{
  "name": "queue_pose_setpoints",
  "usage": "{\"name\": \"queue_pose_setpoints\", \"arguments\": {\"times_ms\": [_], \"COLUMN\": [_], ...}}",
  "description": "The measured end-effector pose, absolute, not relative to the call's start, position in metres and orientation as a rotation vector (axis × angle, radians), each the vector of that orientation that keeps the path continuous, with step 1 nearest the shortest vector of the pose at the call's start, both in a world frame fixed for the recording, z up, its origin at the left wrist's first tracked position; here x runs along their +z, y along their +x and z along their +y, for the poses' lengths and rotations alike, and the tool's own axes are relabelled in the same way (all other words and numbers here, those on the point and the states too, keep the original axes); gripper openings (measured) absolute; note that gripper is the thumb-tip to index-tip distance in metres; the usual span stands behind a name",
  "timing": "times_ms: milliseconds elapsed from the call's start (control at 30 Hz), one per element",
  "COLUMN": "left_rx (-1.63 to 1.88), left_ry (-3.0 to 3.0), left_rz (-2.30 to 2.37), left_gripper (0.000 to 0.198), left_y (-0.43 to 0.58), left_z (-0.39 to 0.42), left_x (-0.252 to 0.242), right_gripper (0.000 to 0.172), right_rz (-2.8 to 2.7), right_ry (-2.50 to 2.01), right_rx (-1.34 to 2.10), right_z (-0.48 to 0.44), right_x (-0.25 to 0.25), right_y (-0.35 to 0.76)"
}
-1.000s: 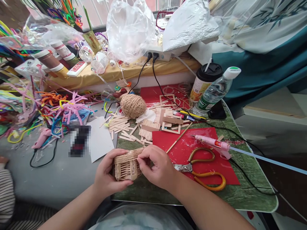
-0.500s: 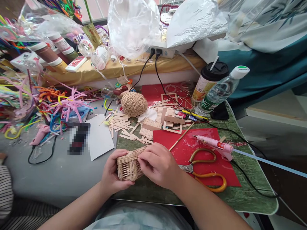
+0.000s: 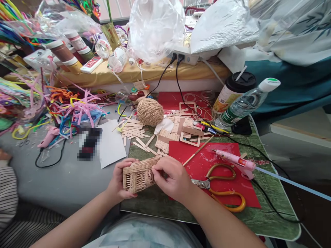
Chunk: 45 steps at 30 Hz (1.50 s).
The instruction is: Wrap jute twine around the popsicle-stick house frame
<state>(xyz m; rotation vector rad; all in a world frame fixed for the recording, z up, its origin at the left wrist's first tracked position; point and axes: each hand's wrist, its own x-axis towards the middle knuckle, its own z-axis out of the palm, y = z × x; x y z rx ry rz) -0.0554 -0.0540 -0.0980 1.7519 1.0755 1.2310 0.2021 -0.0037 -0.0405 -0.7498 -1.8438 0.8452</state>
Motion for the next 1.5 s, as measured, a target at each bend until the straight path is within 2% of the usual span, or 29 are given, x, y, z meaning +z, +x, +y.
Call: {"name": "queue_pose_setpoints", "arguments": {"times_ms": [133, 267, 367, 533, 767, 1067, 1300, 1500], "left_rx": [0.984, 0.852, 0.611, 0.574, 0.646, 0.712, 1.055, 1.227], "left_ry": [1.835, 2.048, 2.204, 2.284, 2.284, 2.222, 2.272, 2.24], "left_rz": [1.152, 1.352, 1.457, 1.53, 1.509, 1.482, 1.313, 1.25], "left_gripper": [0.074, 0.096, 0.113, 0.07, 0.072, 0.071, 0.073, 0.075], "left_y": [-0.065, -0.045, -0.02, -0.01, -0.019, -0.03, -0.033, -0.031], "left_z": [-0.056, -0.057, -0.053, -0.05, -0.057, -0.059, -0.059, -0.052], "left_x": [-0.054, 0.002, 0.017, 0.0, -0.003, -0.008, -0.013, -0.042], "right_gripper": [0.016, 0.013, 0.011, 0.009, 0.009, 0.012, 0.012, 0.014], "right_rz": [-1.806, -1.85, -1.905, -1.994, -2.024, -1.874, -1.788, -1.767], "right_ry": [-0.799, -0.794, -0.786, -0.769, -0.761, -0.831, -0.699, -0.731], "right_rx": [0.897, 0.867, 0.82, 0.718, 0.634, 0.941, 0.948, 0.878], "right_z": [-0.009, -0.011, -0.012, -0.008, -0.004, 0.001, -0.001, 0.001], "right_x": [-0.044, -0.045, -0.046, -0.048, -0.044, -0.052, -0.045, -0.045], "right_y": [0.195, 0.191, 0.189, 0.195, 0.203, 0.204, 0.207, 0.207]}}
